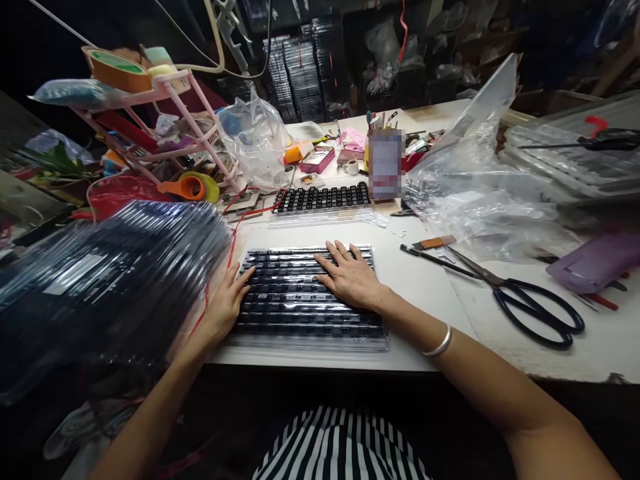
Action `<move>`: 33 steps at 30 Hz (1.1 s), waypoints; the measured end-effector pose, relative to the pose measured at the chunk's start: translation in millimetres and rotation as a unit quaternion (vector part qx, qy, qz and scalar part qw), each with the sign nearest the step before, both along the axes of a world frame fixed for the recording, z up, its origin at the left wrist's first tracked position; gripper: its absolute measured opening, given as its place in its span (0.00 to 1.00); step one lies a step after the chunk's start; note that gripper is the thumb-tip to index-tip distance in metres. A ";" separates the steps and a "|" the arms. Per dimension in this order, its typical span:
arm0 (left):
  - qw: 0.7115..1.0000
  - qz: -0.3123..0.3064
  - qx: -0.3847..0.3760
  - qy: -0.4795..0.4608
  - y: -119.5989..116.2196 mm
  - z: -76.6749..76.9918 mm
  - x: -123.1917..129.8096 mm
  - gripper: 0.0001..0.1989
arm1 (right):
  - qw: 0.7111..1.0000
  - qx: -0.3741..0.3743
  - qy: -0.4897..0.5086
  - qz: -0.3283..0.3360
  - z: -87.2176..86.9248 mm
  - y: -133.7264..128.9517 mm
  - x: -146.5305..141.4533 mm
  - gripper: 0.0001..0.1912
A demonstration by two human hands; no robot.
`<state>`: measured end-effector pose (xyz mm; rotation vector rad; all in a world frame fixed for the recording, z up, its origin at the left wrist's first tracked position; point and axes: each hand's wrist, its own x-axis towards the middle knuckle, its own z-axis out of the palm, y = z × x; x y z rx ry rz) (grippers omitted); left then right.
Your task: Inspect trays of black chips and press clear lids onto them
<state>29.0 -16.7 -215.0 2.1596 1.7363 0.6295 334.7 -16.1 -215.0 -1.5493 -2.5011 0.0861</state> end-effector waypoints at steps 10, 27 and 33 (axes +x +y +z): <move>0.976 -0.130 0.128 0.123 -21.2 11.8 32.8 0.19 | 1.000 0.002 0.004 0.005 1.1 -0.4 0.3 0.30; 0.982 -0.099 0.149 0.058 -15.3 4.5 46.0 0.20 | 1.000 0.009 0.018 0.008 5.0 -4.7 0.3 0.29; 0.987 -0.098 0.127 -0.009 -17.8 8.0 26.8 0.17 | 1.000 0.003 0.021 -0.023 9.7 -0.2 10.7 0.27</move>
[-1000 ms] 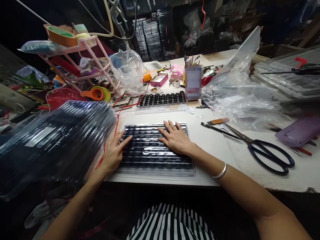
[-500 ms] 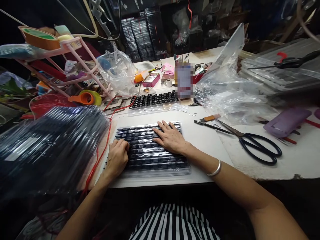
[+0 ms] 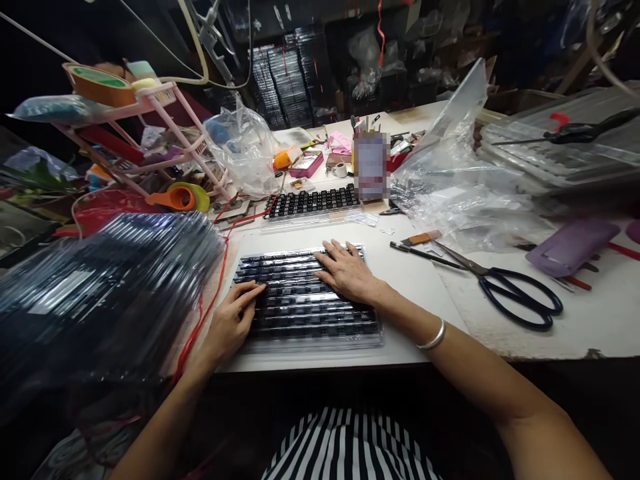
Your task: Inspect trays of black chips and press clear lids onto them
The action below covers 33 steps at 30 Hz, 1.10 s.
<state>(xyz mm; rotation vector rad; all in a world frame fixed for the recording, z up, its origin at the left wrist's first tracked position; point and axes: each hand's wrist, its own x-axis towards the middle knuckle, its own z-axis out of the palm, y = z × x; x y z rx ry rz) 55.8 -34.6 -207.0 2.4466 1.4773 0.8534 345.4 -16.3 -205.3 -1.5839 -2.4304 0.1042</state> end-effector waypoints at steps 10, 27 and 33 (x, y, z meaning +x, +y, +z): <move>0.989 0.071 -0.070 -0.111 -8.2 -18.5 -40.1 0.22 | 0.955 -0.071 0.231 -0.169 -14.8 -78.6 33.7 0.30; 1.000 -0.014 -0.021 0.016 -47.0 -16.5 -44.7 0.34 | 0.881 -0.024 0.380 -0.281 -9.2 -79.8 7.7 0.28; 0.998 -0.042 -0.028 0.048 -55.3 -17.2 -45.7 0.46 | 0.741 -0.058 0.626 -0.238 0.8 -78.0 7.3 0.19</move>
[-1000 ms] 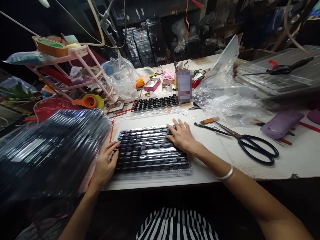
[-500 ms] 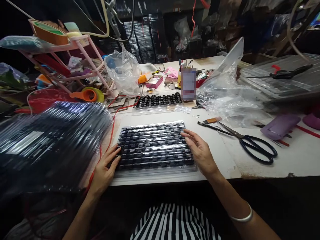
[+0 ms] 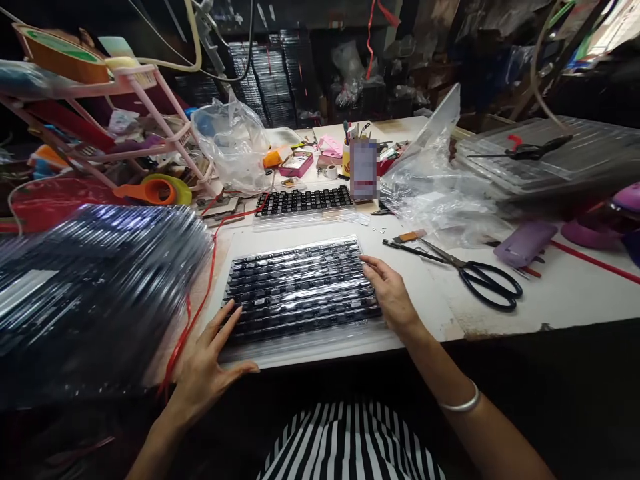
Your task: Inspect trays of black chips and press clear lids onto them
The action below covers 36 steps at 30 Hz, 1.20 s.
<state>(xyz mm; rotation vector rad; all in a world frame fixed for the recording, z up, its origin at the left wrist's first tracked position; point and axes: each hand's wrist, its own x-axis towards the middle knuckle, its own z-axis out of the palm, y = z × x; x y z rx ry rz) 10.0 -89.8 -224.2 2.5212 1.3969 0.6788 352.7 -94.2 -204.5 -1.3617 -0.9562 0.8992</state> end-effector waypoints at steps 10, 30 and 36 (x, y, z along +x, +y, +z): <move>0.985 0.093 -0.014 -0.141 -2.7 -5.3 4.2 0.39 | 0.982 0.114 0.056 0.140 62.2 5.5 3.7 0.22; 0.977 0.096 -0.041 -0.186 -0.6 -6.8 -5.3 0.36 | 0.918 0.157 -0.244 0.271 40.0 58.4 -58.6 0.20; 0.996 0.064 -0.044 -0.052 -1.5 -2.8 -1.1 0.46 | 0.999 0.041 0.007 0.012 40.1 18.9 46.7 0.26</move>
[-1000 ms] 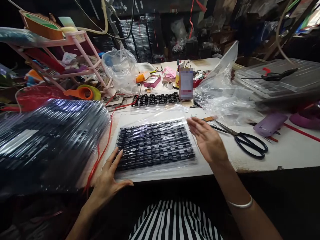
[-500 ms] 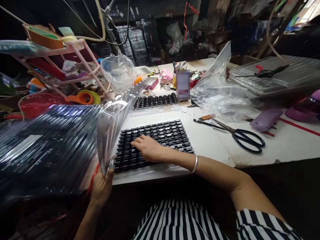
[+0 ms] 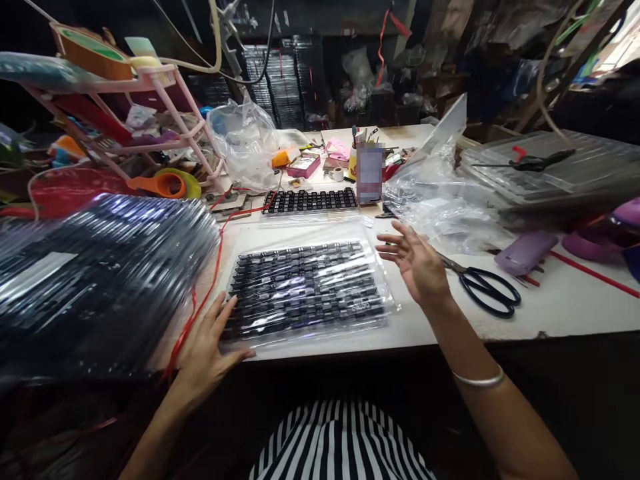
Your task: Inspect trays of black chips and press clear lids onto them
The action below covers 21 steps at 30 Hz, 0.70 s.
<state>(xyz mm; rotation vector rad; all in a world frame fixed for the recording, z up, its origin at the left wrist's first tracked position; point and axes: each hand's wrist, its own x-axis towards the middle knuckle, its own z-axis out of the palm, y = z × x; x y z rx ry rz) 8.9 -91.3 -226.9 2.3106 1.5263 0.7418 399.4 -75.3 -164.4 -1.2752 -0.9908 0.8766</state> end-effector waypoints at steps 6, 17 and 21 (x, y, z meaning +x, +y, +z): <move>0.994 0.036 -0.055 -0.082 2.1 6.9 -2.8 0.40 | 0.990 -0.105 -0.092 -0.027 -42.3 -16.5 18.7 0.31; 0.992 0.090 -0.067 -0.050 65.8 16.9 19.5 0.26 | 0.856 -0.067 -0.506 0.077 -61.4 3.1 -17.4 0.26; 0.991 0.131 -0.026 0.033 69.5 9.8 33.0 0.25 | 0.812 -0.057 -0.574 0.087 -63.8 11.5 -31.6 0.26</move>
